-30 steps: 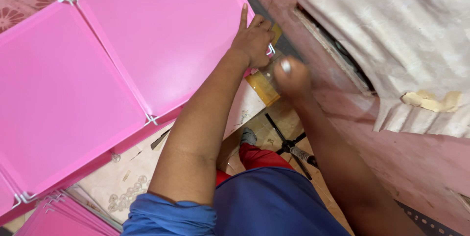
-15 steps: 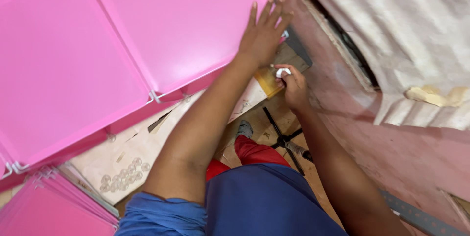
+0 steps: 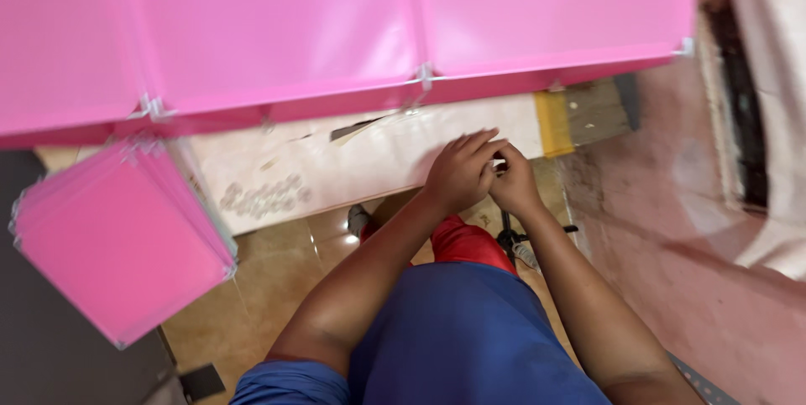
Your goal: The person assembles a pink modular cube storage organizer, fitting plastic panels together and pressing white corner connectors onto the panel edges. They pick panels one at a time from a stack, align them into cube shapes, and attach connectors at the joints while building up the unit.
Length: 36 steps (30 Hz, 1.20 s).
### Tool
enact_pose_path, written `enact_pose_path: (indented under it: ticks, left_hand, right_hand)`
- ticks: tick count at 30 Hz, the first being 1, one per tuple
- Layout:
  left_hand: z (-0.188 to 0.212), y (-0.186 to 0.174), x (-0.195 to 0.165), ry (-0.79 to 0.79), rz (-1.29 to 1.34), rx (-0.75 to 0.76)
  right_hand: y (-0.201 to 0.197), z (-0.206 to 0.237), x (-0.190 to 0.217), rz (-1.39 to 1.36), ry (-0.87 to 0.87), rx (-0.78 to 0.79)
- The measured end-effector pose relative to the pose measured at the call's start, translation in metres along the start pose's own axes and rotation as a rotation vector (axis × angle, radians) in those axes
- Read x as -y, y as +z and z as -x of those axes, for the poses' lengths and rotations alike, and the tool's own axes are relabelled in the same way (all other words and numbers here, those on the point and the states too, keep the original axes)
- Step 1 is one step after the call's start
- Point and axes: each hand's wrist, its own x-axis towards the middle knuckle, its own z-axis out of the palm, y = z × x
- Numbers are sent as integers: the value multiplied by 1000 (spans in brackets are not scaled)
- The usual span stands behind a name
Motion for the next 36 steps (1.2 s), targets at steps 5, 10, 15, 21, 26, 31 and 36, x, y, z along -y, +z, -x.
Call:
enact_pose_path:
  ticks: [5,10,15,21,26,31,36]
  left_hand:
    - [78,-40,45,-327,207,-82]
    - [143,-73,101,-652,216,-180]
    - [204,-107,150,-869,256,-211]
    - [249,-134,185,-1100,278,-136]
    - [263,-147,206,-1089,332,-100]
    - [261,-160,214,-1098,319,-71]
    - [257,-166,212,-1078,261,-47]
  right_hand:
    - [81,6,22,183,-17,181]
    - [159,14,50,196,-102,326]
    - [235,13,72,286,-72,467]
    - [317,5,83,419,31,577]
    - [361,1,85,524,14,534]
    - [379,0,86,468,79,478]
    - [375,0,92,363,99,484]
